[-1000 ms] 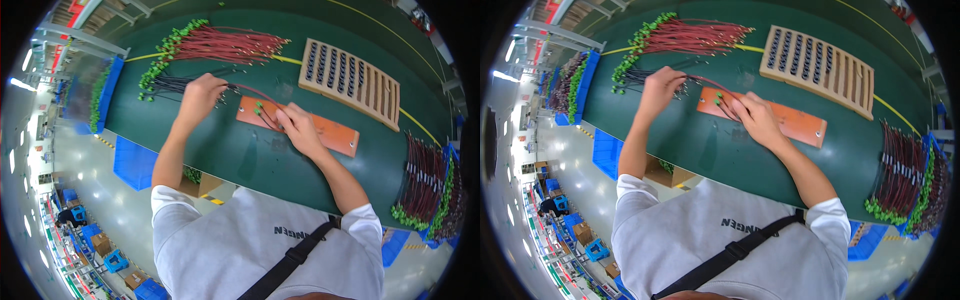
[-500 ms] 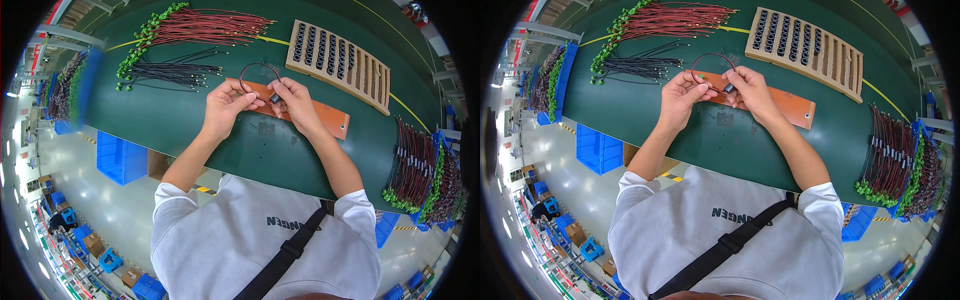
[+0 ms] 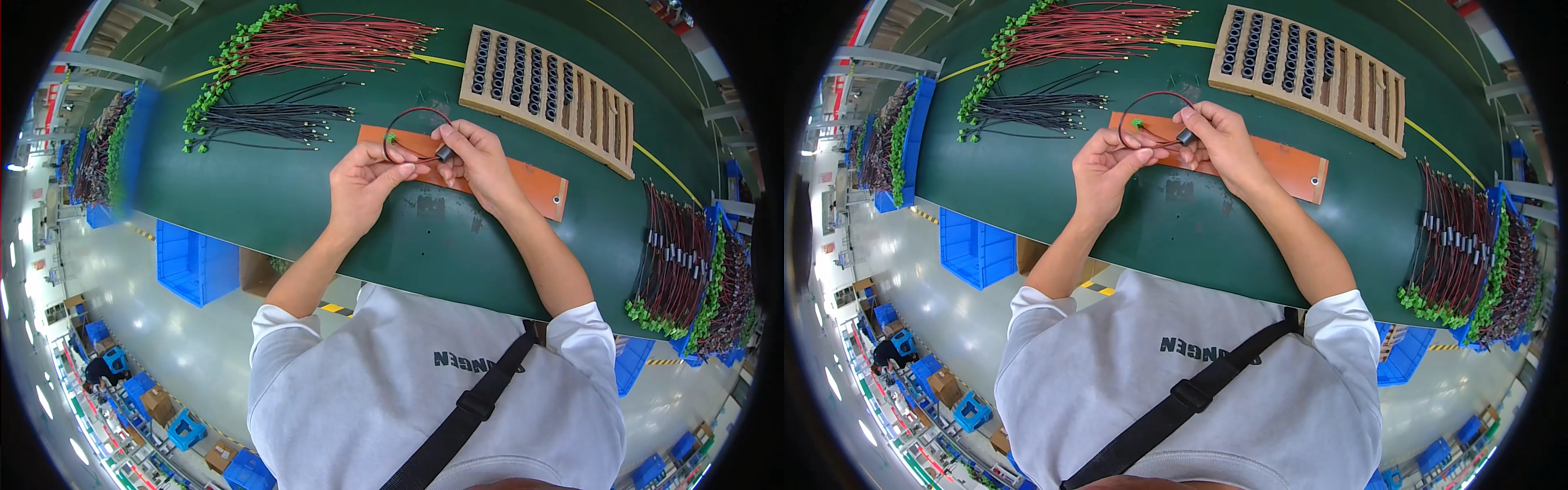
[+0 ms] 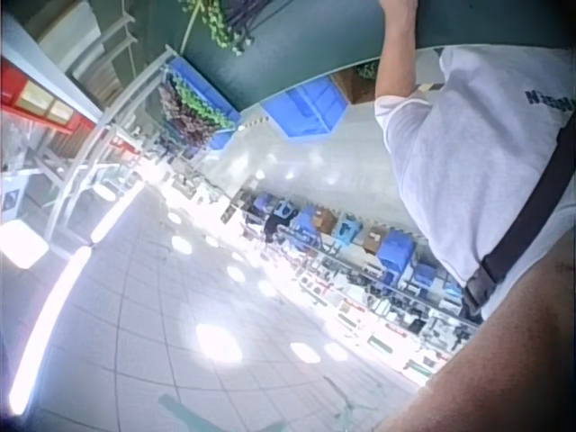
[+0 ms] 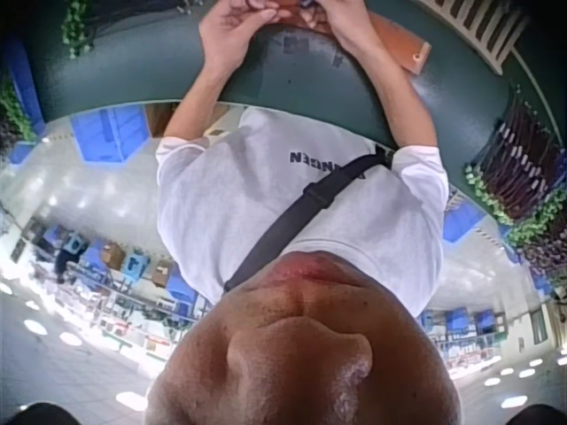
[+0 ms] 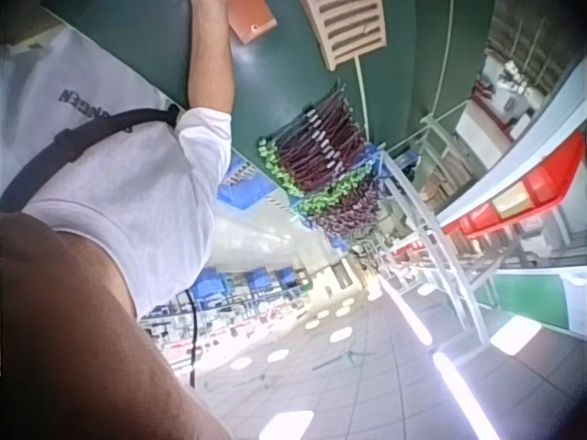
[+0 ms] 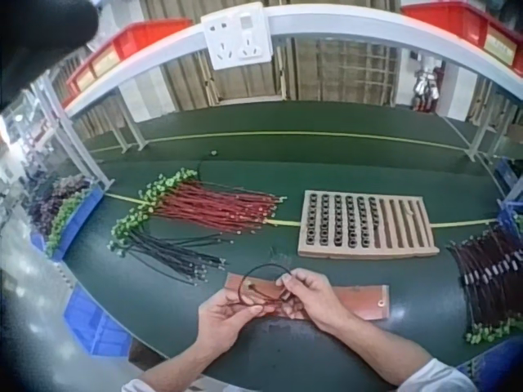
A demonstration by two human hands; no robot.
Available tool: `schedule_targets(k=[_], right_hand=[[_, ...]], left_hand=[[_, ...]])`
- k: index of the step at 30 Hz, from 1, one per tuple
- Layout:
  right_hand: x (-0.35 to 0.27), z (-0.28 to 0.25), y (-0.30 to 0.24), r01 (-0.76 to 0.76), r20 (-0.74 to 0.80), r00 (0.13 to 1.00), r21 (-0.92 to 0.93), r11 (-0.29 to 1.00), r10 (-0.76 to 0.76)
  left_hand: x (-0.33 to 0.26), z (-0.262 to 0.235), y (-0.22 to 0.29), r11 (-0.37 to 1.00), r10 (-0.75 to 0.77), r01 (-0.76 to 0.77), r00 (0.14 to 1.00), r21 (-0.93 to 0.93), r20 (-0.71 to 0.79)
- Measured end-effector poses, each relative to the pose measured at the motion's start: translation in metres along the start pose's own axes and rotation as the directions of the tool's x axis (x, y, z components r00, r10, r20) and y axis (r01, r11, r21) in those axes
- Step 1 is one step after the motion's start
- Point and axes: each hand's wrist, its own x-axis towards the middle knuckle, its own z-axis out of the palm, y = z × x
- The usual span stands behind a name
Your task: The person assembles wire harnesses by hand at a green workbench. They pick up red and black wires with green connectors, insert a gray cylindrical component, and secure the assembly with a black zip tie using a wooden jig for alignment. The finished units are placed into a blue bin.
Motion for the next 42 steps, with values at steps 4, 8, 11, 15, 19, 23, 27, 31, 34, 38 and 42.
schedule_targets(k=[4,8,11,15,19,23,27,31,34,38,42], right_hand=[[0.000,0.001,0.000,0.006,0.000,1.000,0.016,1.000,-0.006],[-0.001,0.002,0.001,0.038,0.004,0.999,0.023,0.999,-0.038],[0.000,0.002,0.001,0.078,-0.034,0.996,0.018,0.997,-0.078],[-0.003,0.007,0.003,0.140,-0.059,0.988,-0.013,0.990,-0.140],[-0.011,0.014,0.011,0.209,-0.133,0.969,-0.002,0.978,-0.208],[-0.013,0.009,0.019,0.300,-0.107,0.948,-0.022,0.954,-0.300],[-0.026,0.009,0.000,0.274,-0.049,0.934,-0.536,0.799,-0.353],[-0.034,0.004,-0.002,0.408,0.220,0.705,-0.903,0.132,-0.674],[-0.040,-0.003,-0.012,0.456,0.175,0.640,-0.870,0.187,-0.748],[-0.059,-0.037,-0.017,0.499,-0.031,0.700,-0.693,0.520,-0.713],[-0.071,-0.063,-0.008,0.577,0.015,0.719,-0.569,0.586,-0.694]], left_hand=[[-0.006,0.002,-0.002,0.999,-0.022,0.020,0.998,0.033,0.053],[-0.004,0.005,-0.004,0.998,0.043,-0.045,0.998,0.046,0.052],[0.005,-0.002,-0.005,0.834,0.250,-0.305,0.952,0.459,0.179],[0.005,0.005,-0.008,0.717,0.304,-0.345,0.937,0.605,0.173],[0.012,0.012,-0.016,0.845,0.283,-0.310,0.951,0.437,0.126],[0.013,0.009,-0.030,0.880,0.296,-0.317,0.948,0.354,0.116],[0.010,0.009,-0.029,0.884,0.212,-0.240,0.971,0.402,0.112],[0.008,0.034,-0.005,0.814,0.164,-0.199,0.980,0.546,0.114],[0.019,0.027,-0.014,0.686,0.193,-0.289,0.957,0.667,0.216],[0.027,0.030,0.001,0.673,-0.013,-0.244,0.940,0.698,0.341],[0.056,0.031,0.005,0.885,-0.229,-0.009,0.862,0.465,0.452]])
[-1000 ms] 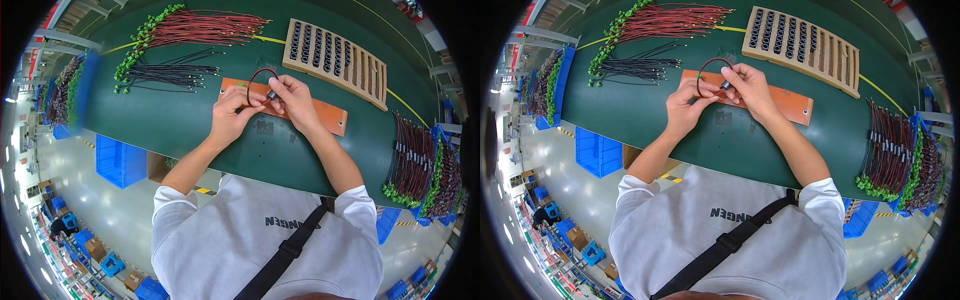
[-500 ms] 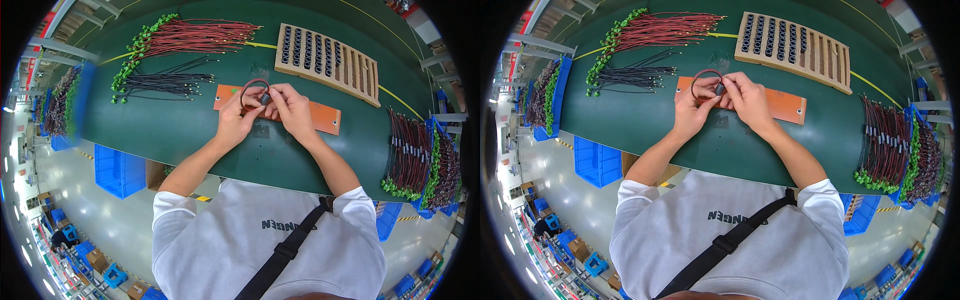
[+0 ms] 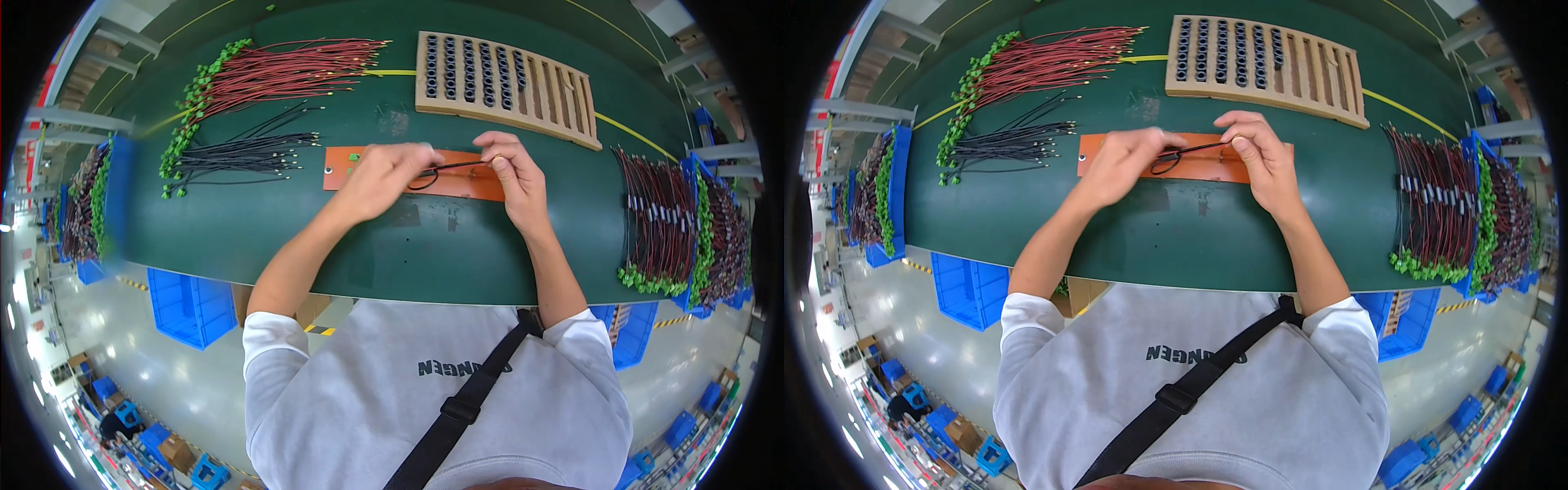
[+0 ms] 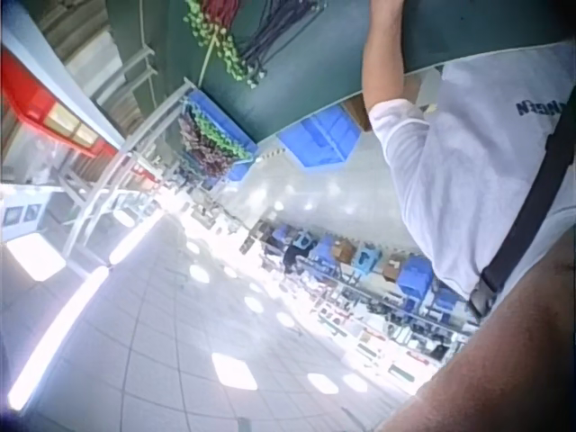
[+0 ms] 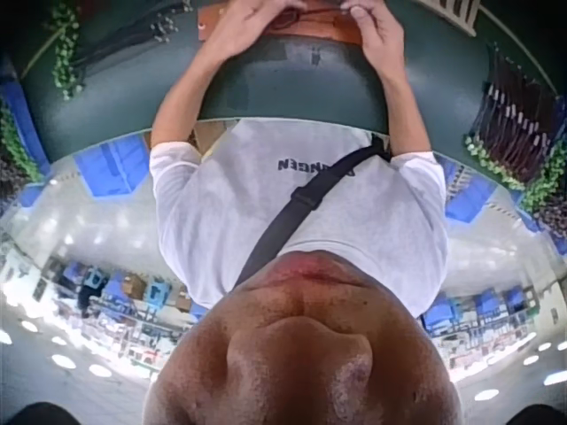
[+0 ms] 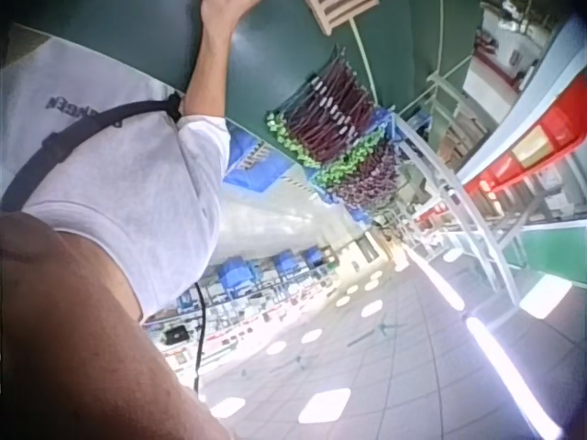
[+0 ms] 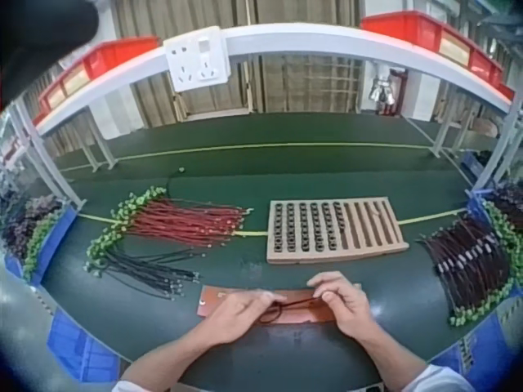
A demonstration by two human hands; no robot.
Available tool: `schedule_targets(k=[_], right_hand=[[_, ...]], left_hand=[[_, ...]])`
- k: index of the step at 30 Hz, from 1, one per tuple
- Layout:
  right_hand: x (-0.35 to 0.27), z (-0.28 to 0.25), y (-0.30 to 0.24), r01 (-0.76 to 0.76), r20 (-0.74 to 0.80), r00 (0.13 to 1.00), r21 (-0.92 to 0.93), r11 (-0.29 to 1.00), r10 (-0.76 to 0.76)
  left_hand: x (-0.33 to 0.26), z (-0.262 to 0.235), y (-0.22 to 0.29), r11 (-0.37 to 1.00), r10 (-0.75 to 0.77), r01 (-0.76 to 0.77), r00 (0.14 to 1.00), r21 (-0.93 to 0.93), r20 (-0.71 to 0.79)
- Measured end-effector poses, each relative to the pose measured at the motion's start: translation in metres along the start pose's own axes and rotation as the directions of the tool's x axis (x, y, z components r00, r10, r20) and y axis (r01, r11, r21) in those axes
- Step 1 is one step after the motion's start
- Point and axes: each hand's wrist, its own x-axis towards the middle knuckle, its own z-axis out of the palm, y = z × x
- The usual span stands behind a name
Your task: The person assembles wire harnesses by hand at a green workbench. They pick up red and black wires with green connectors, insert a gray cylindrical component, and secure the assembly with a black zip tie using a wooden jig for alignment. The finished units are placed into a blue bin.
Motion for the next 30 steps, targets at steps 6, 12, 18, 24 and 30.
schedule_targets(k=[6,12,18,24,30], right_hand=[[-0.008,-0.004,0.021,-0.059,0.018,0.998,0.092,0.994,0.058],[-0.014,0.009,0.015,-0.269,-0.099,0.953,0.155,0.951,0.286],[-0.013,0.009,0.019,-0.303,-0.074,0.946,0.149,0.941,0.316],[-0.011,0.009,0.015,-0.333,-0.046,0.935,0.227,0.915,0.352],[-0.010,0.006,0.015,-0.356,-0.037,0.929,0.175,0.918,0.368]], left_hand=[[0.032,0.017,-0.012,0.978,-0.070,0.112,0.970,-0.173,0.232],[0.026,0.031,-0.015,0.970,-0.145,0.163,0.984,-0.180,0.106],[0.026,0.033,-0.021,0.974,-0.114,0.129,0.990,-0.188,0.087],[0.026,0.029,-0.024,0.961,-0.106,0.129,0.989,-0.244,0.108],[0.027,0.025,-0.019,0.963,-0.096,0.128,0.985,-0.236,0.142]])
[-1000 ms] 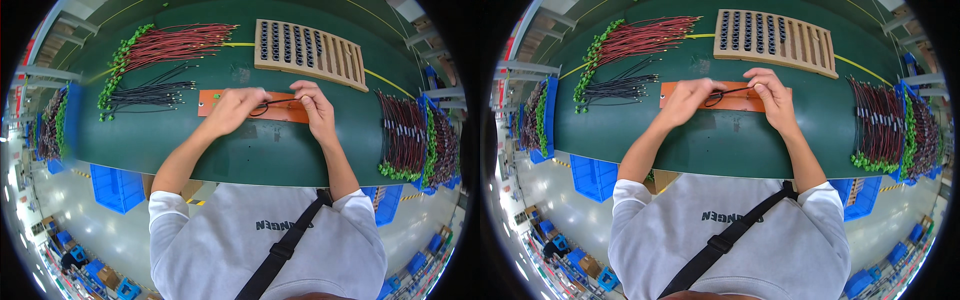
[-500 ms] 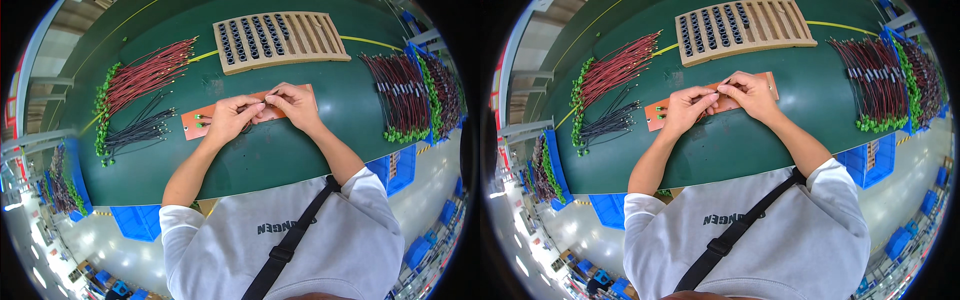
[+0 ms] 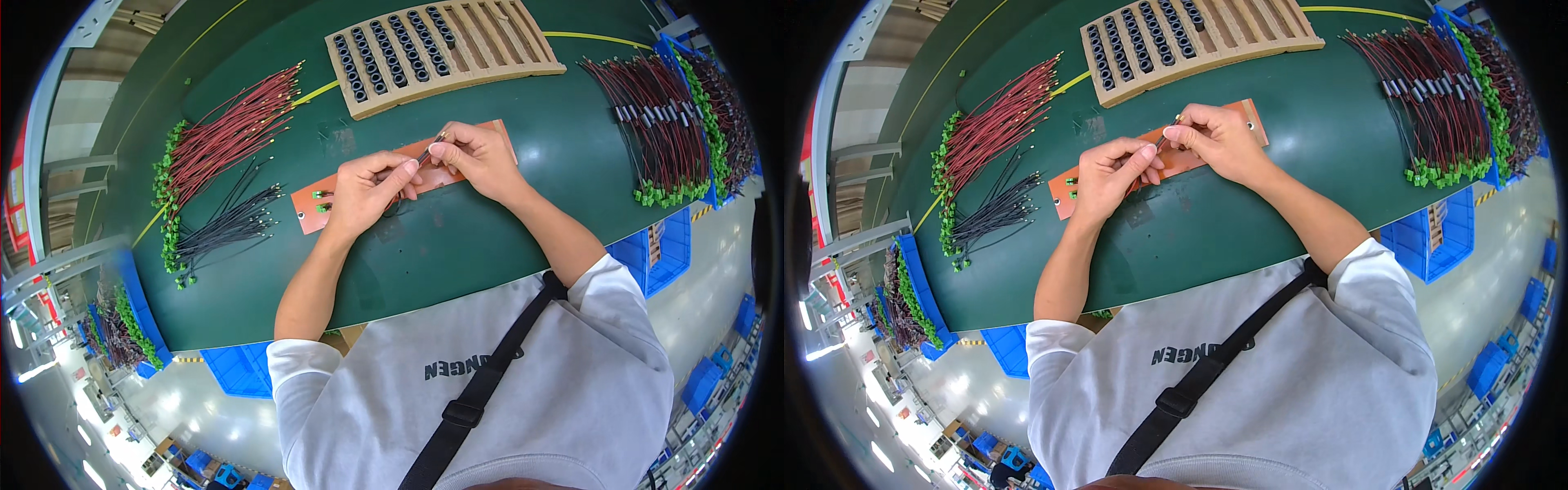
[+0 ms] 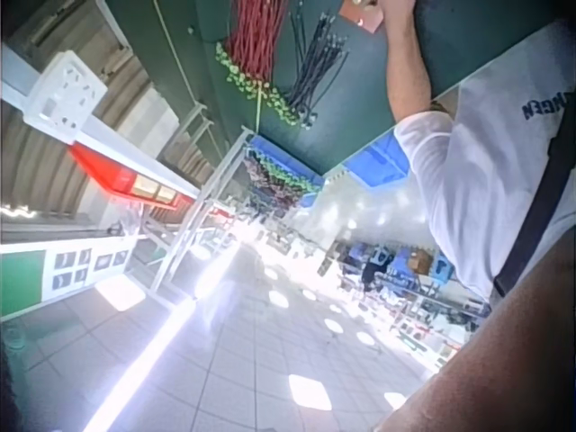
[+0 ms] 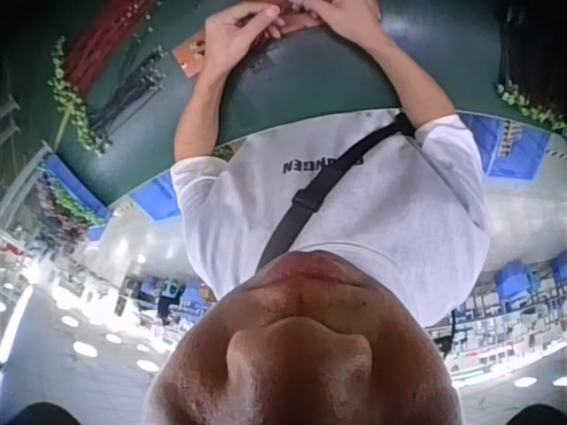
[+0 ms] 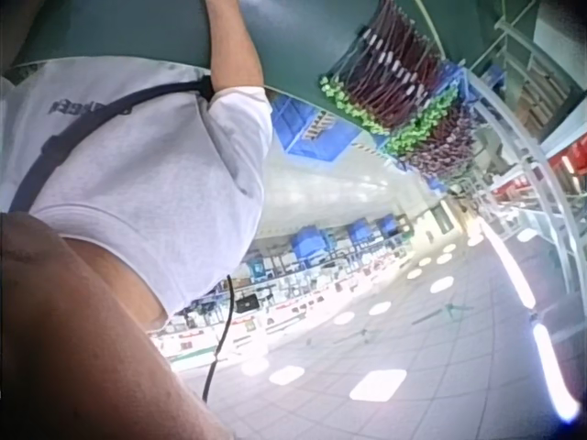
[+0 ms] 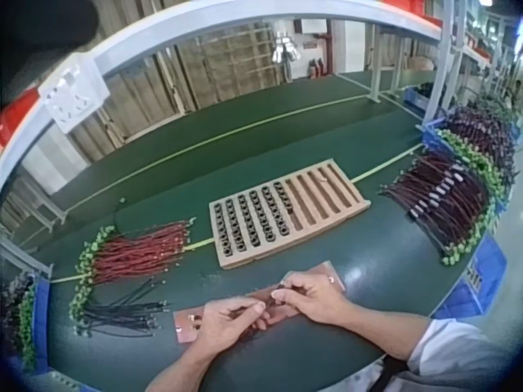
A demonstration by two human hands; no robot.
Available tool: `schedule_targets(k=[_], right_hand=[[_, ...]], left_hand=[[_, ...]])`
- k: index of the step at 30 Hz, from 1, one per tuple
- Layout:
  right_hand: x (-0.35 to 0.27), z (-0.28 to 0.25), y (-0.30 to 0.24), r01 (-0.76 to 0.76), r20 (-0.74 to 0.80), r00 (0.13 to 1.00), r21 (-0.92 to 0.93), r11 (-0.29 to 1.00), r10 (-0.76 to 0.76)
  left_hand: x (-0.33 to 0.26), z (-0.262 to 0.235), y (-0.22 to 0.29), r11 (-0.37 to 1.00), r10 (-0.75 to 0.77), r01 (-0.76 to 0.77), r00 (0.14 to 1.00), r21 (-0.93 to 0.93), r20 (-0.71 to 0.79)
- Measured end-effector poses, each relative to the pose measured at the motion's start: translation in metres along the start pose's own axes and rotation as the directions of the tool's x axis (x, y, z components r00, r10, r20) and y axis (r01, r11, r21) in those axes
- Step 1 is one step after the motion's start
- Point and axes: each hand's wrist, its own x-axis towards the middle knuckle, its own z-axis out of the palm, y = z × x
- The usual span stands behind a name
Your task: The person assembles wire harnesses by hand at a green workbench. They pick up red and black wires with green connectors, insert a gray cylindrical component, and secure the assembly with a black zip tie using a wooden jig for alignment. The finished units are placed into a blue bin.
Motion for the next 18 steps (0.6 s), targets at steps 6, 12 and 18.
schedule_targets(k=[6,12,18], right_hand=[[0.000,0.000,-0.003,0.006,-0.016,1.000,-0.020,1.000,-0.007],[0.000,-0.003,-0.013,-0.008,-0.006,1.000,-0.094,0.995,0.007],[0.002,-0.002,-0.007,0.009,-0.032,0.999,-0.112,0.994,-0.013]], left_hand=[[0.000,0.000,-0.001,1.000,-0.007,0.007,1.000,0.021,0.001],[0.001,0.001,-0.001,0.999,-0.040,0.040,0.999,0.026,-0.013],[0.002,0.003,0.003,0.996,-0.064,0.064,0.998,0.065,-0.005]])
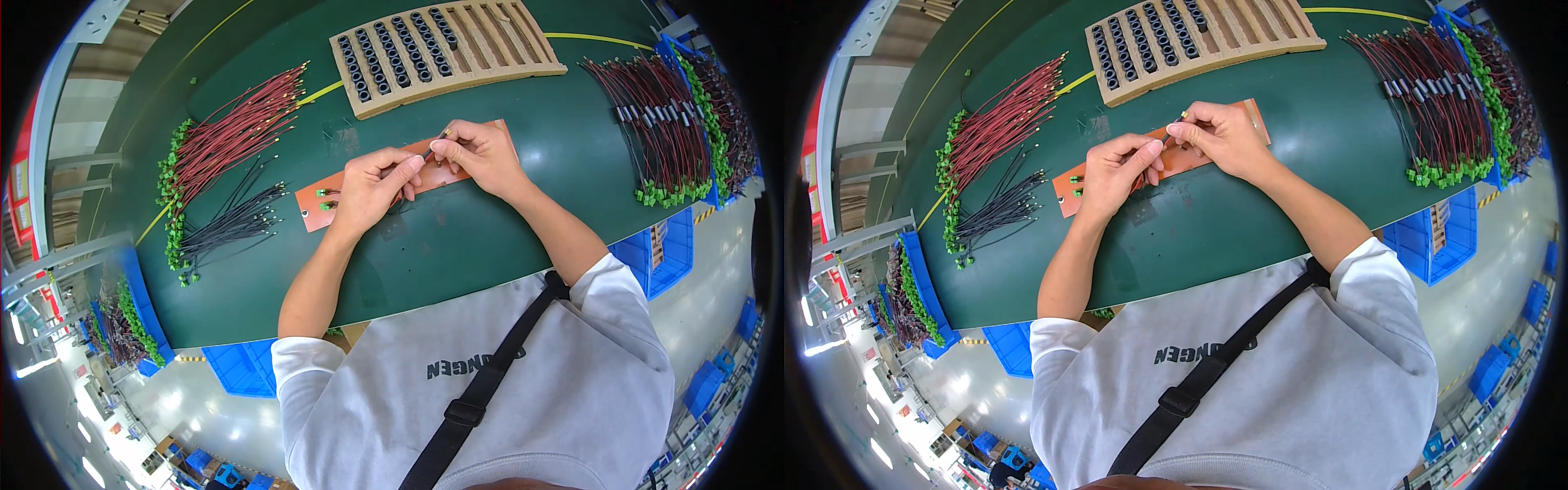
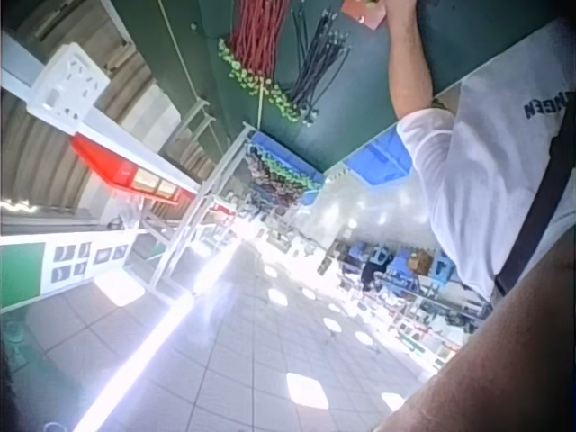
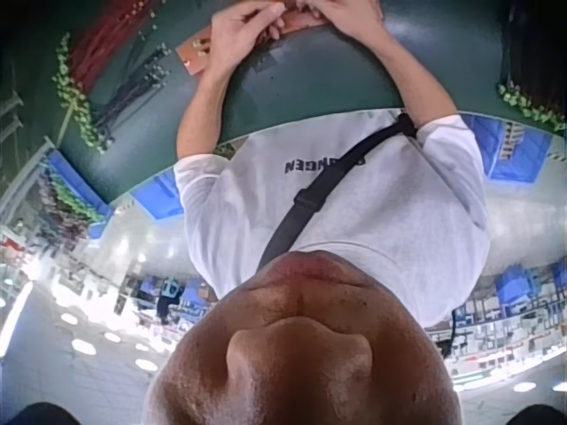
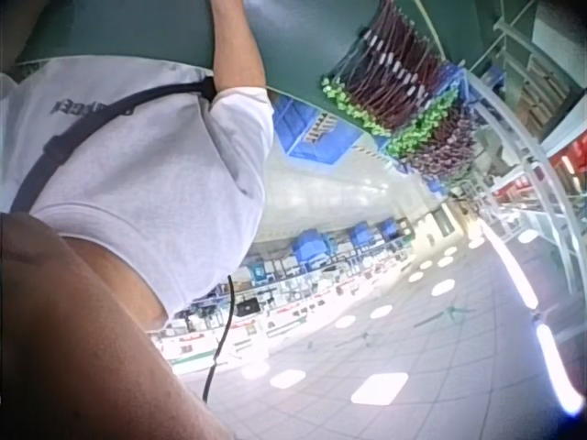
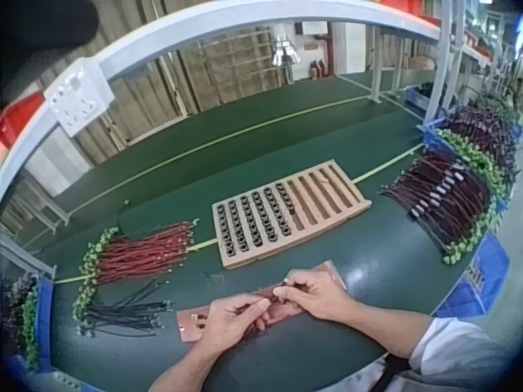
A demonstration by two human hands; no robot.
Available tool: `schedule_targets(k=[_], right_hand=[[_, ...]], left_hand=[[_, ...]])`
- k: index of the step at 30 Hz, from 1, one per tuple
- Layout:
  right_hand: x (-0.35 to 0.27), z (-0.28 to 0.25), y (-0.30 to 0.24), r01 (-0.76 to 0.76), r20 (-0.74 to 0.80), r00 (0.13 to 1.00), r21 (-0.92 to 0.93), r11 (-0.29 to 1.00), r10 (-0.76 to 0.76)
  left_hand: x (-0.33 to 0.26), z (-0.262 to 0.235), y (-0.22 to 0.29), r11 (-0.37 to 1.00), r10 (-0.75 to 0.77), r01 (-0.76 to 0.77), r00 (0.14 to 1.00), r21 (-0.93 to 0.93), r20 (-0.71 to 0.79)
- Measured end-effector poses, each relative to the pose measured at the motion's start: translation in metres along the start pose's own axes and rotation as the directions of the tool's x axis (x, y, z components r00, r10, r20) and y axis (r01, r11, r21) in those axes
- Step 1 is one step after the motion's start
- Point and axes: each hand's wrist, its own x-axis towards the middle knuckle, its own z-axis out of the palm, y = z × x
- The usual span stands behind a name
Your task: The person assembles wire harnesses by hand at a green workbench. They pick up red and black wires with green connectors, insert a gray cylindrical component, and secure the assembly with a black zip tie using a wooden jig for alignment. The finished units are placed into a blue bin.
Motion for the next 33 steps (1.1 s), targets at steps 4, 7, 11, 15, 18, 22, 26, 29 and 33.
schedule_targets(k=[4,7,11,15,18,22,26,29,33], right_hand=[[0.001,0.003,0.001,0.063,-0.055,0.996,-0.012,0.998,-0.064],[-0.004,-0.001,-0.008,0.074,-0.095,0.991,-0.222,0.972,-0.097],[-0.012,-0.005,-0.003,0.141,-0.103,0.976,-0.370,0.918,-0.191],[-0.014,-0.003,0.002,0.101,-0.115,0.982,-0.332,0.938,-0.147],[-0.012,-0.004,0.003,0.123,-0.105,0.980,-0.344,0.931,-0.168],[-0.014,-0.004,0.003,0.134,-0.068,0.985,-0.300,0.944,-0.161],[-0.017,-0.016,0.002,0.229,-0.031,0.949,-0.620,0.751,-0.315],[-0.020,-0.016,0.006,0.175,-0.072,0.948,-0.693,0.699,-0.309],[-0.016,-0.007,0.006,0.285,0.007,0.920,-0.697,0.658,-0.392]], left_hand=[[0.002,0.002,0.000,0.996,0.030,-0.036,0.997,-0.080,-0.074],[0.002,0.001,0.007,0.975,0.214,-0.223,0.933,0.002,-0.289],[-0.029,-0.014,0.015,0.788,0.571,-0.424,0.774,0.447,-0.273],[-0.048,-0.016,0.017,0.409,0.724,-0.557,0.680,0.723,0.115],[-0.047,-0.006,0.010,0.322,0.712,-0.489,0.690,0.811,0.133],[-0.033,-0.003,-0.006,0.407,0.662,-0.415,0.748,0.814,0.050],[-0.028,-0.002,-0.012,0.548,0.601,-0.366,0.798,0.752,-0.050],[-0.027,-0.002,-0.013,0.540,0.608,-0.374,0.793,0.754,-0.042],[-0.024,0.002,-0.015,0.673,0.523,-0.311,0.842,0.671,-0.134]])
